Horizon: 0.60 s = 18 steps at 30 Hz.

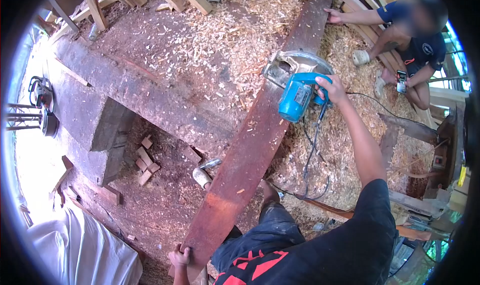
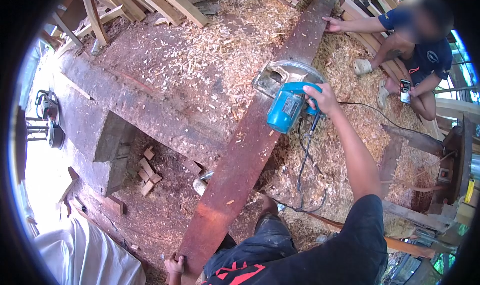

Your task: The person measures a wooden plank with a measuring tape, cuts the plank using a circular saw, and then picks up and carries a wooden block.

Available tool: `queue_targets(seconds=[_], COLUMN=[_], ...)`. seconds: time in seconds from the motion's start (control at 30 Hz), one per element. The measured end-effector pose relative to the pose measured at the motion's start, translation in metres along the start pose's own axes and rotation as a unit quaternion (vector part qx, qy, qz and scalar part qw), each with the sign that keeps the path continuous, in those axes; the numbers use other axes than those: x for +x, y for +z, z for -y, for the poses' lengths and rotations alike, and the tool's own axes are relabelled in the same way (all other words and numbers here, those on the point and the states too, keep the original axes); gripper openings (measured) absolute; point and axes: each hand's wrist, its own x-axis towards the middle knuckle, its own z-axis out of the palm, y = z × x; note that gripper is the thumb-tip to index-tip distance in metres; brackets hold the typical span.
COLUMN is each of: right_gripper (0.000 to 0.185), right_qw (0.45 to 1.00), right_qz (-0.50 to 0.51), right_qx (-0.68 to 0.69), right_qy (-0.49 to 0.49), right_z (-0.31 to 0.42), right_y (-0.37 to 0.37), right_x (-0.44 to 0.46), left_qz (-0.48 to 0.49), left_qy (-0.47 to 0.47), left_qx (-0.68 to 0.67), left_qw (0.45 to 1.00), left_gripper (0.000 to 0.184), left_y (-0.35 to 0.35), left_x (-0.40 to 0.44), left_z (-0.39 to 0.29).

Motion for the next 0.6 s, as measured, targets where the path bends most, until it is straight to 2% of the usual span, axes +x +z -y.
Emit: queue_targets(seconds=[0.6], right_gripper=[0.040], right_qw=[1.000], right_qz=[-0.002], right_qx=[0.005], right_qy=[-0.005], right_z=[-0.003], right_y=[0.001], right_x=[0.003], left_qz=[-0.001], left_qy=[0.038], left_qx=[0.002], left_qw=[0.999], left_gripper=[0.093], left_y=[-0.007], left_x=[0.004], left_z=[-0.002])
